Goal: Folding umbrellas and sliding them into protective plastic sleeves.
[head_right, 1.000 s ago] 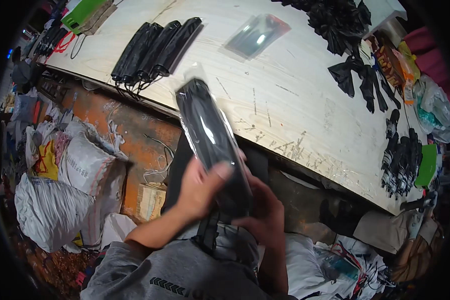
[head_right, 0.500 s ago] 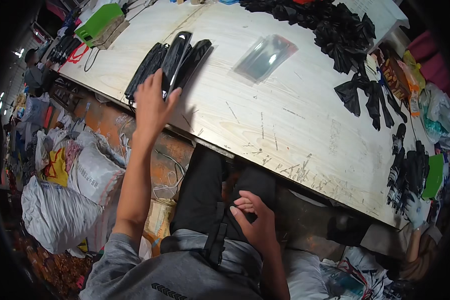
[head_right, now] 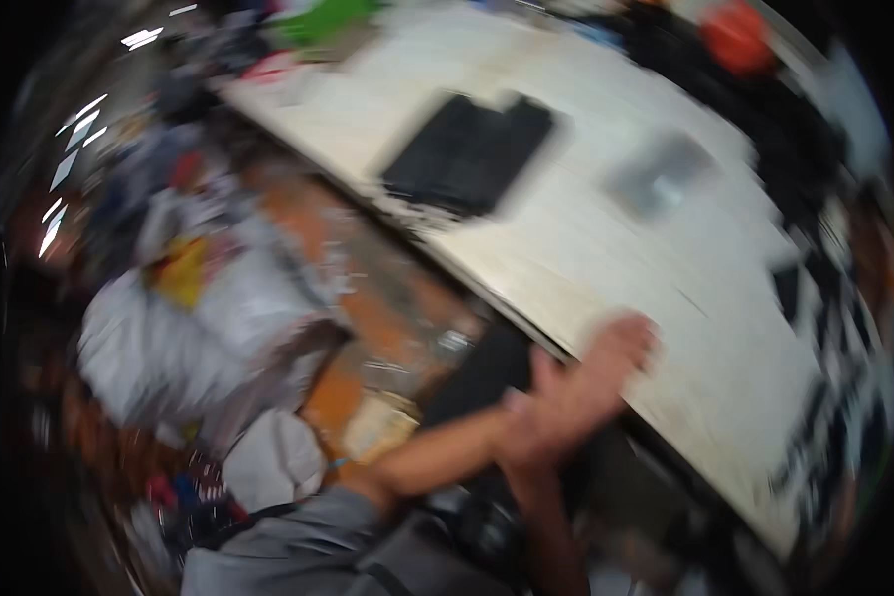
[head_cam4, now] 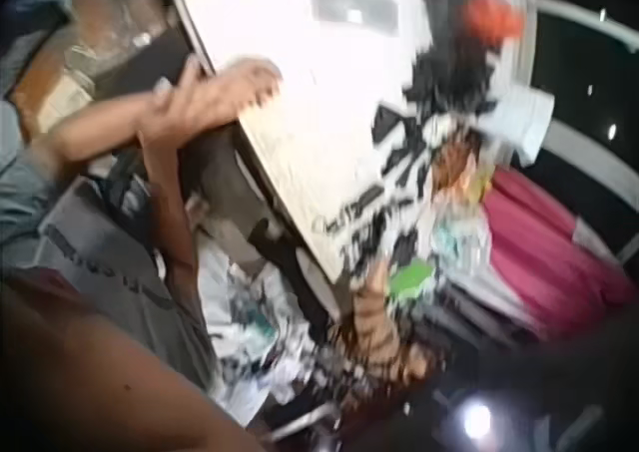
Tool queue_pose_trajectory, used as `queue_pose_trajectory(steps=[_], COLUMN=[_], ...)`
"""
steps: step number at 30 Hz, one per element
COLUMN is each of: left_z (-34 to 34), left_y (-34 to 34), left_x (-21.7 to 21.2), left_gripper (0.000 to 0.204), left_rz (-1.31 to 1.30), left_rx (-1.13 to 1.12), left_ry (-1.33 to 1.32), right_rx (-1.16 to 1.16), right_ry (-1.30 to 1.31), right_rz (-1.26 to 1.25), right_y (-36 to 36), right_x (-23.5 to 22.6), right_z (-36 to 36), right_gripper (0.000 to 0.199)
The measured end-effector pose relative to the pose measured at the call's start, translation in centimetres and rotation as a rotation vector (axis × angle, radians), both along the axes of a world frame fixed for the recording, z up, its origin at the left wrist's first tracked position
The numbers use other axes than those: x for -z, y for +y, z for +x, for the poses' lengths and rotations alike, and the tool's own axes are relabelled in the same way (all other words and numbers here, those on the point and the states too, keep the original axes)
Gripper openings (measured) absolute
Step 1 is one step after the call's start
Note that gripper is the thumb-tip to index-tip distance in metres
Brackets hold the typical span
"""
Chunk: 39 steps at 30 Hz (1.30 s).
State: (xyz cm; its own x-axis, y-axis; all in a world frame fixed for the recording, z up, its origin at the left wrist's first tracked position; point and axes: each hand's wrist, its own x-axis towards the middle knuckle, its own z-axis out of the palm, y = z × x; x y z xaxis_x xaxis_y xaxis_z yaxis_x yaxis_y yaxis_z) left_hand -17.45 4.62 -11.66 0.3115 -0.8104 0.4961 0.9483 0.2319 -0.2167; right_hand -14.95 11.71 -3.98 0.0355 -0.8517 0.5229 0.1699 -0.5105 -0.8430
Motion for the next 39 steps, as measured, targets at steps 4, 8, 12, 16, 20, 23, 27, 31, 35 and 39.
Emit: queue_pose_trajectory(steps=[4,8,12,16,20,23,27,31,35,39], left_z=[-1.0,1.2,2.8,3.1,3.3,2.5,2.2,0.0,7.7,8.5], left_y=[-5.9,-4.4,-3.4,-4.4,-6.0,-6.4,-6.9,-5.1,-1.6,-0.6], left_x=[-3.9,-4.1,-2.1,-0.1,-2.9,-2.8,-1.8,-1.2,-0.9,-3.2], left_gripper=[0.021,0.019,0.018,0.016,0.018,0.017,0.015,0.013,0.027,0.027], left_rz=[0.863,0.817,0.856,0.909,0.859,0.846,0.772,0.737,0.662,0.654], left_rx=[-0.387,-0.391,-0.488,-0.589,-0.352,-0.379,-0.462,-0.496,-0.338,-0.286], left_ry=[-1.189,-1.260,-1.292,-1.225,-1.325,-1.351,-1.395,-1.474,-1.623,-2.109], right_rx=[0.001,-0.222,-0.223,-0.159,-0.376,-0.487,-0.289,-0.234,-0.060,0.097], right_ry=[1.031,0.965,0.943,0.912,0.873,0.858,0.719,0.660,0.648,0.577], right_rz=[-0.409,-0.568,-0.593,-0.508,-0.622,-0.582,-0.558,-0.508,-0.467,-0.271], right_y=[4.7,4.2,0.6,-0.4,4.1,5.9,0.5,-5.8,-8.7,-11.6], right_x=[-0.4,1.1,0.8,0.1,0.9,0.7,3.1,6.9,5.6,0.0], right_z=[-3.8,-3.9,-3.0,-2.1,-2.0,-2.3,-3.1,-6.4,-4.7,-6.3], right_gripper=[0.033,0.030,0.024,0.027,0.032,0.033,0.028,0.025,0.030,0.020])
